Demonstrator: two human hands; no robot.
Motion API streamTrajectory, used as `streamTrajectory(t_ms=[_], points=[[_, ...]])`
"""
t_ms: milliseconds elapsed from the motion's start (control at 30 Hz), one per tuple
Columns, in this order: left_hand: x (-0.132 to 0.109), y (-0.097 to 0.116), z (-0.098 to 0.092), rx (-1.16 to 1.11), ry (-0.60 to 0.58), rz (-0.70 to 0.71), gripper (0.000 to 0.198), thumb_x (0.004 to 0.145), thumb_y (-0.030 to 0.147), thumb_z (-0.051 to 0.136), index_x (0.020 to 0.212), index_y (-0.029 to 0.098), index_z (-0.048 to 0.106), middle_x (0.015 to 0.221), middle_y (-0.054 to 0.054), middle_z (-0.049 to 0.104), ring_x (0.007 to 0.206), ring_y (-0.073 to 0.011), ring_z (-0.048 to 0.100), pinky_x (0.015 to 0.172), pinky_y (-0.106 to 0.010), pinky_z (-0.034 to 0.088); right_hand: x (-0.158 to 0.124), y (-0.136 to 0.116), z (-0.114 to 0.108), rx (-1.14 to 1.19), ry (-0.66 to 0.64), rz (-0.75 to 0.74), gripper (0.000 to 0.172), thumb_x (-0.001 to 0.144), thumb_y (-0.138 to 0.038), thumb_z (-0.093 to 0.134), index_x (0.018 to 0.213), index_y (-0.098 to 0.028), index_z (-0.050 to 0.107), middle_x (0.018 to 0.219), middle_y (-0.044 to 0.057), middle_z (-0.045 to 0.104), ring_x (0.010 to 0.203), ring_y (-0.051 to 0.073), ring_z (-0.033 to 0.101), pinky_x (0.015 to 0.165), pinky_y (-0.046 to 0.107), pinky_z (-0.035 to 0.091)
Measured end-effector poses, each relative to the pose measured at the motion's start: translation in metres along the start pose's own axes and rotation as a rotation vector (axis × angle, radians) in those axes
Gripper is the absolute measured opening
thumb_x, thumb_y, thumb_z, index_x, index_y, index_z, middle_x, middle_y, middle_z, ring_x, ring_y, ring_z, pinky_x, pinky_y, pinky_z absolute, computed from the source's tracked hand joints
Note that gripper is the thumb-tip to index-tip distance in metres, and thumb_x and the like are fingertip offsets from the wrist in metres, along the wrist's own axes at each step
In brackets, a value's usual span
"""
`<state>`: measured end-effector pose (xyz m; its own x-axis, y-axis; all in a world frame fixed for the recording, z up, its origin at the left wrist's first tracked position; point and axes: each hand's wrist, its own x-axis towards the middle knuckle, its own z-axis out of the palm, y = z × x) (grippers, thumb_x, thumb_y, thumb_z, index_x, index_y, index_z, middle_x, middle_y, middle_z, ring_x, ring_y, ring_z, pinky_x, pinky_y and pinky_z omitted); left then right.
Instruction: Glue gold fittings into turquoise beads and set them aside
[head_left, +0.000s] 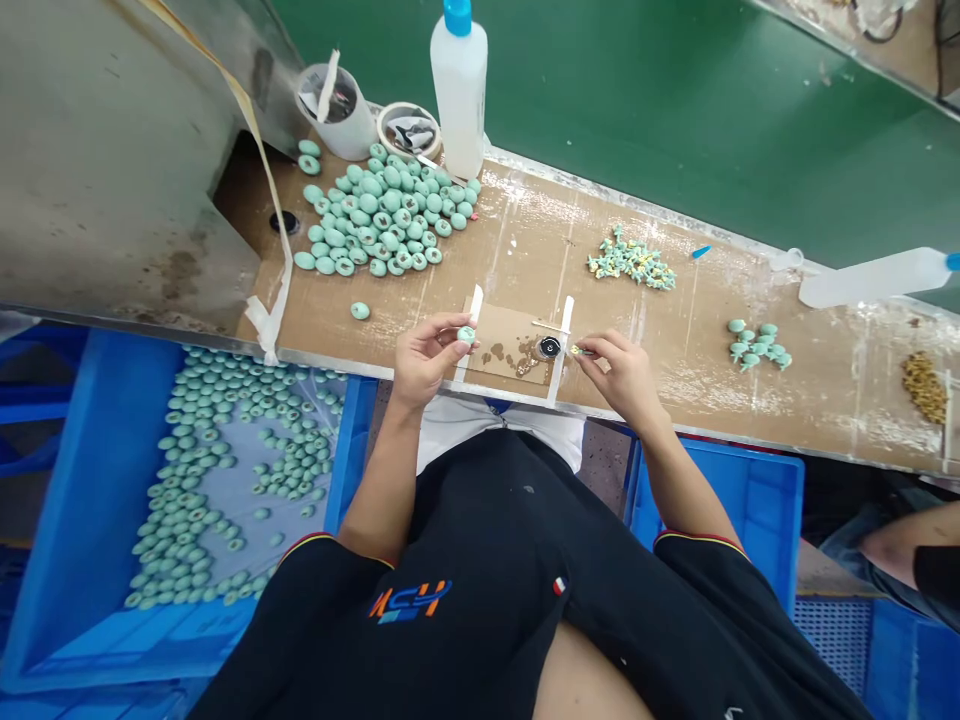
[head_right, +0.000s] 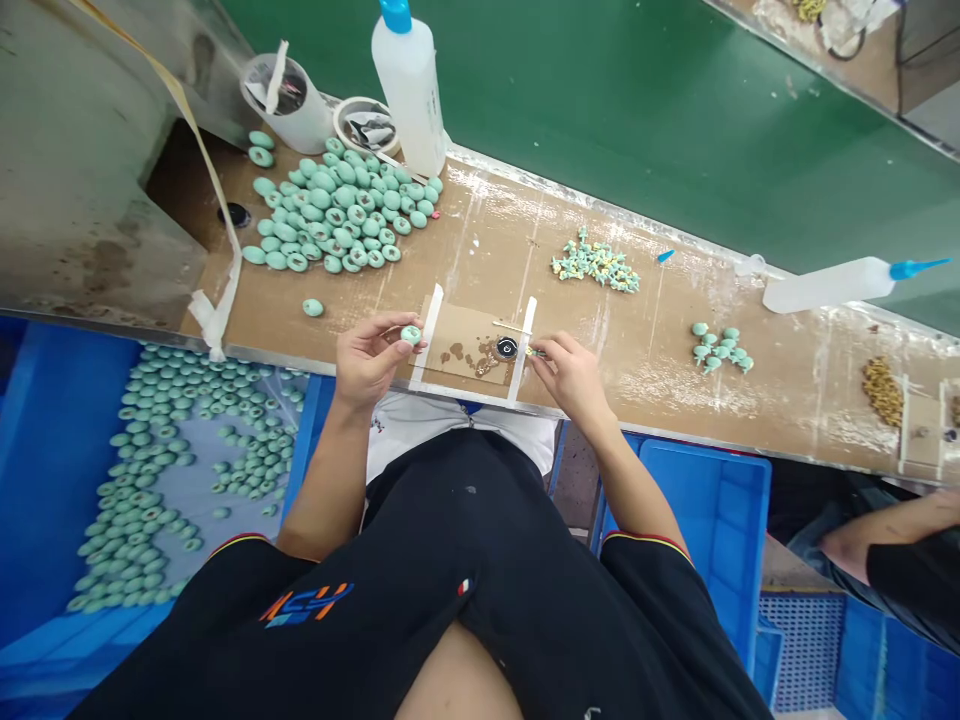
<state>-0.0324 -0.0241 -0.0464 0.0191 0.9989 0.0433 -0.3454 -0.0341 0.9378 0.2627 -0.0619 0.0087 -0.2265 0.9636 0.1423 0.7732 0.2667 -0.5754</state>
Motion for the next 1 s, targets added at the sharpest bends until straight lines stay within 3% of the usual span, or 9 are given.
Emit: streamTrajectory(t_ms=[200, 600, 800, 1000], points=[[-0.006, -0.006, 0.004, -0.032, -0.003, -0.035, 0.042, 0.066, 0.052, 0.097, 0.092, 0.023, 0.083, 0.094, -0.007, 0.076, 0.081, -0.0199, 0.076, 0.083, -0.039, 0.068, 0.009, -0.003, 0.01, -0.097, -0.075, -0.071, 0.017, 0.102, -0.027, 0.058, 0.105, -0.027, 0.075, 0.106, 0.009, 0.075, 0.098, 0.027, 0.073, 0.086, 0.041, 0.061], [-0.011, -0.007, 0.007, -0.081, -0.074, -0.081, 0.035, 0.072, 0.047, 0.095, 0.09, 0.02, 0.082, 0.091, -0.007, 0.076, 0.076, -0.0178, 0.074, 0.073, -0.034, 0.068, 0.017, -0.004, 0.019, -0.138, -0.135, -0.118, 0.02, 0.103, -0.025, 0.056, 0.101, -0.025, 0.075, 0.102, 0.009, 0.072, 0.091, 0.025, 0.071, 0.082, 0.039, 0.059], [-0.01, -0.01, 0.009, -0.093, -0.103, -0.113, 0.042, 0.07, 0.046, 0.096, 0.1, 0.02, 0.08, 0.09, -0.006, 0.076, 0.078, -0.019, 0.076, 0.074, -0.034, 0.068, 0.018, -0.012, 0.009, -0.1, -0.09, -0.089, 0.018, 0.104, -0.027, 0.056, 0.103, -0.025, 0.074, 0.105, 0.01, 0.073, 0.093, 0.025, 0.072, 0.082, 0.038, 0.059], [0.002, -0.003, 0.018, -0.092, -0.154, -0.079, 0.034, 0.07, 0.04, 0.098, 0.093, 0.02, 0.083, 0.091, -0.004, 0.074, 0.077, -0.0145, 0.074, 0.075, -0.028, 0.066, 0.022, -0.017, 0.006, -0.048, -0.012, -0.015, 0.013, 0.101, -0.028, 0.06, 0.101, -0.025, 0.073, 0.103, 0.008, 0.076, 0.091, 0.024, 0.073, 0.083, 0.038, 0.061]])
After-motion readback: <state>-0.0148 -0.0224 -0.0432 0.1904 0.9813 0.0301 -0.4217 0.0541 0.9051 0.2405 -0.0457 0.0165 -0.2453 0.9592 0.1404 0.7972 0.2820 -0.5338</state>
